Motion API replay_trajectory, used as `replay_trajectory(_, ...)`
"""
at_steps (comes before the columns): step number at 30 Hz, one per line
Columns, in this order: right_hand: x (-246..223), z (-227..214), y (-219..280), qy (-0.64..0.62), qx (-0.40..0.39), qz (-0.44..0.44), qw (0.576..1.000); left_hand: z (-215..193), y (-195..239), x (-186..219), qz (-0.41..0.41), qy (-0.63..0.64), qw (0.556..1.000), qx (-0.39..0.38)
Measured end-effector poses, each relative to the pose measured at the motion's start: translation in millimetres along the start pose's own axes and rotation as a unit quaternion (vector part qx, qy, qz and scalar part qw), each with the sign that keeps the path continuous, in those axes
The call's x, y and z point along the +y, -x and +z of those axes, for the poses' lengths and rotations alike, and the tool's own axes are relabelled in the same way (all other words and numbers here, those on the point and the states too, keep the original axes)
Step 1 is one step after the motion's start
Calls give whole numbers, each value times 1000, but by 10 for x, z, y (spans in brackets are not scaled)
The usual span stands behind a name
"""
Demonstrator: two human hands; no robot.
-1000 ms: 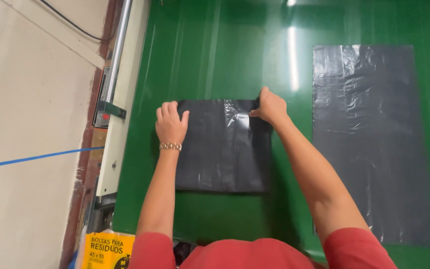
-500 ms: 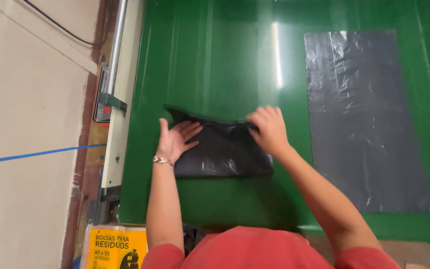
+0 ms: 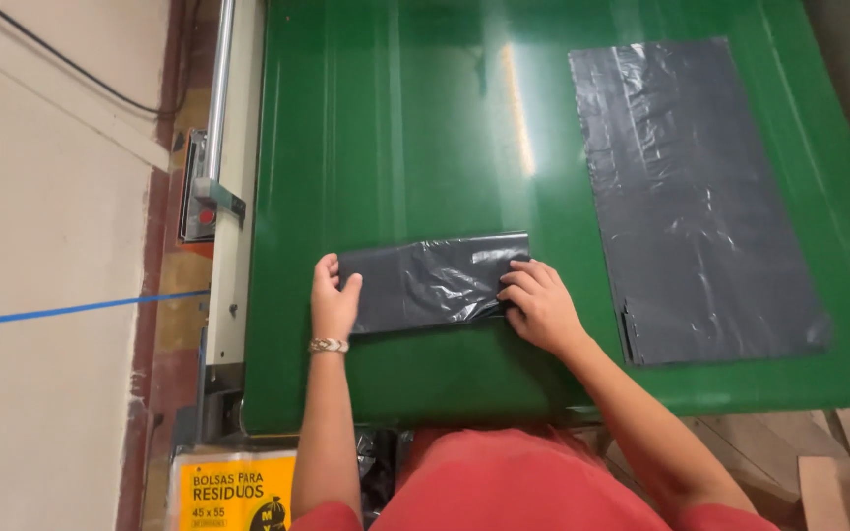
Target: Folding plastic bags coming off a production line and placing them into a storage crate.
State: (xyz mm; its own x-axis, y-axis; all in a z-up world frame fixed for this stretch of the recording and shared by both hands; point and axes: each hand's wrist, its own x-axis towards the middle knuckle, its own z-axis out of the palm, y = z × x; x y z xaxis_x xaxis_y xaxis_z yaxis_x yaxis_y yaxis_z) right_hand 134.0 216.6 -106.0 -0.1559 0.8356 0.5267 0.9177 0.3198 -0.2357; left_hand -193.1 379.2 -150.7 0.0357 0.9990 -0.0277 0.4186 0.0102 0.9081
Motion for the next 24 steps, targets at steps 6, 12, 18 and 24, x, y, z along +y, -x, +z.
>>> replay_trajectory(6,-509,18,-561,-72,-35,18,997,665,499,789,316,-385,865,65)
replay_trajectory(12,-489,809,-677,-55,-60,50,995,831,500,834,273,-524,784,-190)
replay_trajectory(18,-66,214,-469,117,-141,155,971,-122,490,555,303,-473,795,-231)
replay_trajectory(24,-642,354,-485,97,-70,54,991,-187,335,-203,627,-417,654,-70)
